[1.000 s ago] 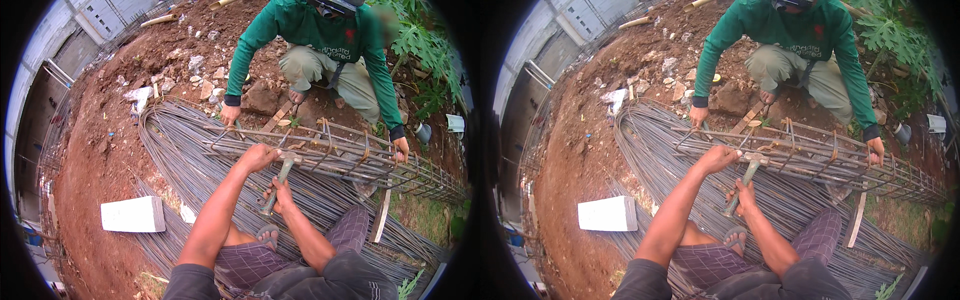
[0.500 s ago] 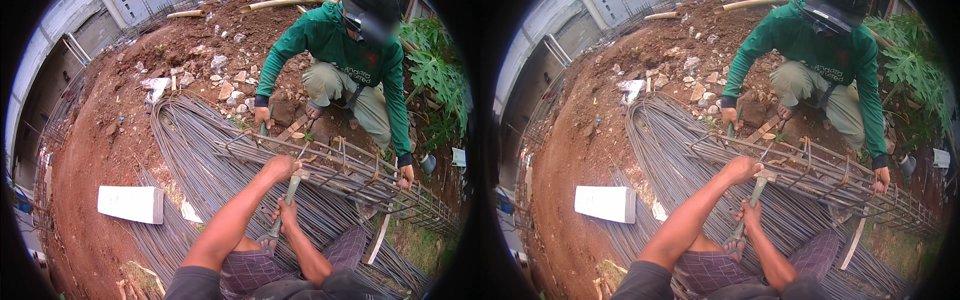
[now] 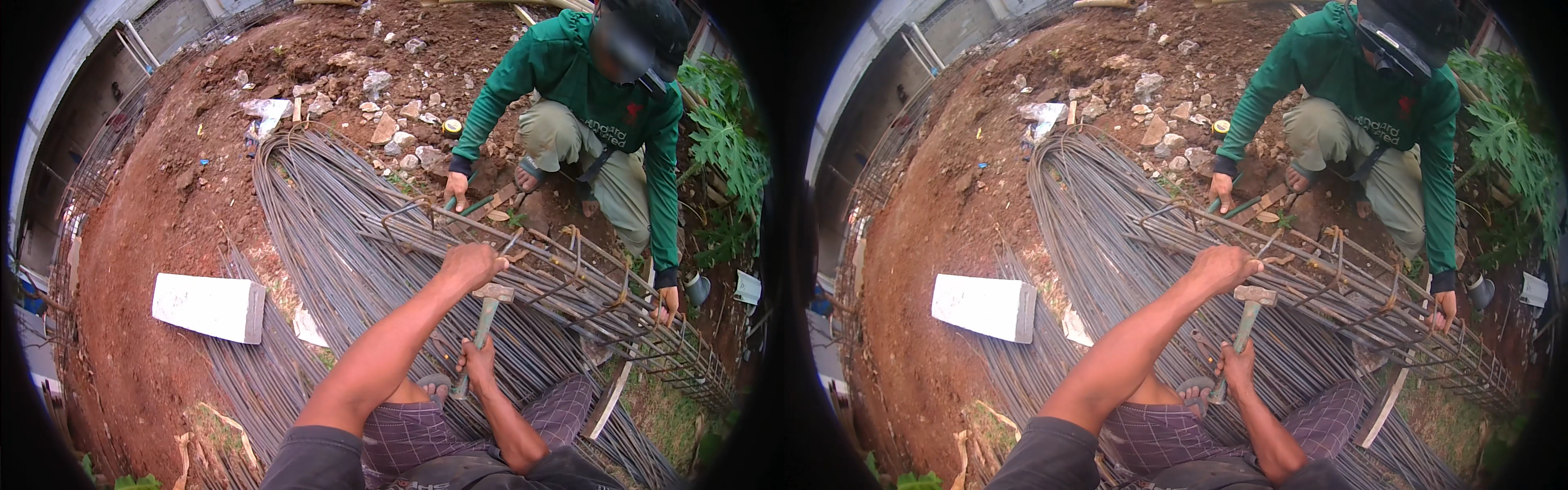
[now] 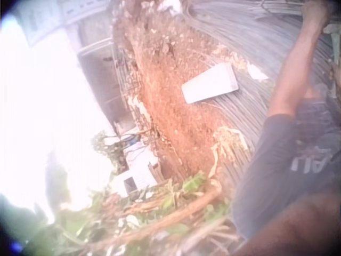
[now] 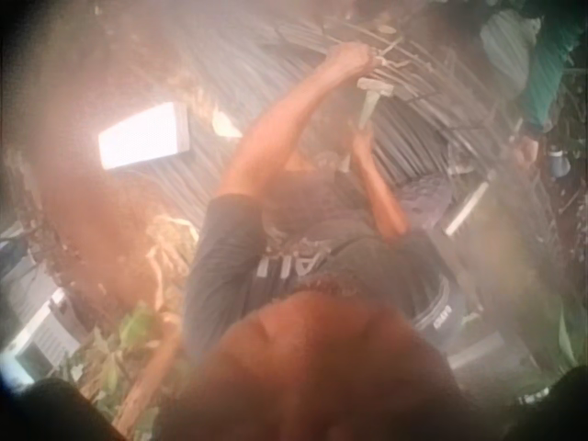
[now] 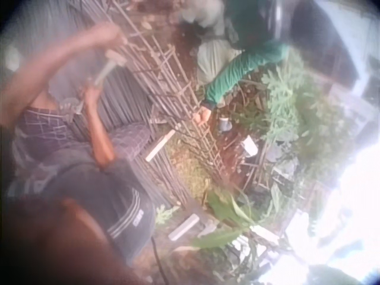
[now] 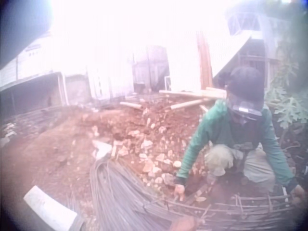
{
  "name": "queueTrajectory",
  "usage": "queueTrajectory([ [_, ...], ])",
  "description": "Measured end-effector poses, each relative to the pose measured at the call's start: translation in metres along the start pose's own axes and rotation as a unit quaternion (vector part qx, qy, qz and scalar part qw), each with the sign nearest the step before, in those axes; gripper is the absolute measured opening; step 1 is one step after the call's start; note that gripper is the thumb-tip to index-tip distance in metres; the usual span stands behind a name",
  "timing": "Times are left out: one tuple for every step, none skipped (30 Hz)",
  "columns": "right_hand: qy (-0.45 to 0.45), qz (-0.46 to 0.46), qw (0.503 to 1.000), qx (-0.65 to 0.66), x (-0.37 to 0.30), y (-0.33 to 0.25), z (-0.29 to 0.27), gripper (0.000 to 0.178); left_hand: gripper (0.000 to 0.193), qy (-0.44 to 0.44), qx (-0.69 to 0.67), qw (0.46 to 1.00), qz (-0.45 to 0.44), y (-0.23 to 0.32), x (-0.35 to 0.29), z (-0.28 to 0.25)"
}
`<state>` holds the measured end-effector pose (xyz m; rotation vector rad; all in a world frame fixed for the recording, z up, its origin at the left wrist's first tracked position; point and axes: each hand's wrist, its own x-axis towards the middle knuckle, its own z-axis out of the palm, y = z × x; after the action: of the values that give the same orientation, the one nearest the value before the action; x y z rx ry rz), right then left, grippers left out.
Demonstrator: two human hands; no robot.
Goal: The person sits on the ground and uses a hammer to secure metal ties on a rebar mesh grid. A coworker assists by holding the mesh and using pliers to cut excess wire. The person also uses a tape measure to check dimensions of the mesh.
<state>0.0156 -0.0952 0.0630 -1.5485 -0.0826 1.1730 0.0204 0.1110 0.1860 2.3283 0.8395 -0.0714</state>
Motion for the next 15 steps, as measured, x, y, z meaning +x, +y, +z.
queueTrajectory([
  [-0.001,0.003,1.000,-0.006,-0.001,0.001,-0.001,0.034,0.049,-0.005,0.004,1.000,-0.005,-0.001,-0.001,0.000],
  [-0.008,0.008,1.000,-0.021,-0.003,0.003,-0.005,0.034,0.049,-0.010,0.008,1.000,-0.009,0.000,-0.003,-0.002],
  [-0.014,0.013,0.999,-0.036,-0.005,0.006,-0.010,0.033,0.048,-0.016,0.013,1.000,-0.012,0.001,-0.004,-0.004],
  [-0.019,0.018,0.998,-0.050,-0.008,0.009,-0.015,0.033,0.048,-0.014,0.015,1.000,-0.010,0.000,-0.004,-0.005],
  [-0.030,0.026,0.998,-0.056,-0.012,0.013,-0.022,0.033,0.048,-0.013,0.015,1.000,-0.007,-0.001,-0.004,-0.004],
  [-0.040,0.034,0.997,-0.062,-0.017,0.017,-0.029,0.033,0.047,-0.013,0.016,1.000,-0.002,-0.001,-0.004,-0.003],
  [-0.049,0.042,0.996,-0.067,-0.022,0.022,-0.035,0.033,0.047,-0.005,0.022,1.000,-0.003,-0.003,-0.003,-0.003],
  [-0.053,0.047,0.994,-0.080,-0.025,0.031,-0.044,0.033,0.047,0.001,0.027,1.000,0.000,-0.003,-0.001,-0.003],
  [-0.054,0.061,0.993,-0.080,-0.027,0.038,-0.049,0.034,0.047,0.002,0.029,1.000,0.007,-0.002,0.000,0.000],
  [-0.055,0.075,0.993,-0.079,-0.029,0.046,-0.052,0.034,0.047,-0.003,0.028,1.000,0.005,-0.003,0.001,0.000],
  [-0.055,0.088,0.992,-0.077,-0.031,0.052,-0.055,0.034,0.047,-0.009,0.029,1.000,0.004,-0.005,0.002,-0.001],
  [-0.058,0.107,0.990,-0.066,-0.031,0.056,-0.058,0.033,0.047,-0.007,0.035,0.999,0.007,-0.006,0.003,-0.002],
  [-0.051,0.111,0.990,-0.068,-0.030,0.060,-0.064,0.032,0.047,-0.016,0.040,0.999,0.006,-0.004,0.004,-0.001],
  [-0.049,0.114,0.990,-0.069,-0.028,0.064,-0.067,0.031,0.048,-0.023,0.048,0.999,0.002,0.001,0.003,-0.005],
  [-0.049,0.116,0.990,-0.068,-0.025,0.067,-0.068,0.031,0.049,-0.028,0.059,0.998,-0.003,0.003,0.002,-0.009],
])
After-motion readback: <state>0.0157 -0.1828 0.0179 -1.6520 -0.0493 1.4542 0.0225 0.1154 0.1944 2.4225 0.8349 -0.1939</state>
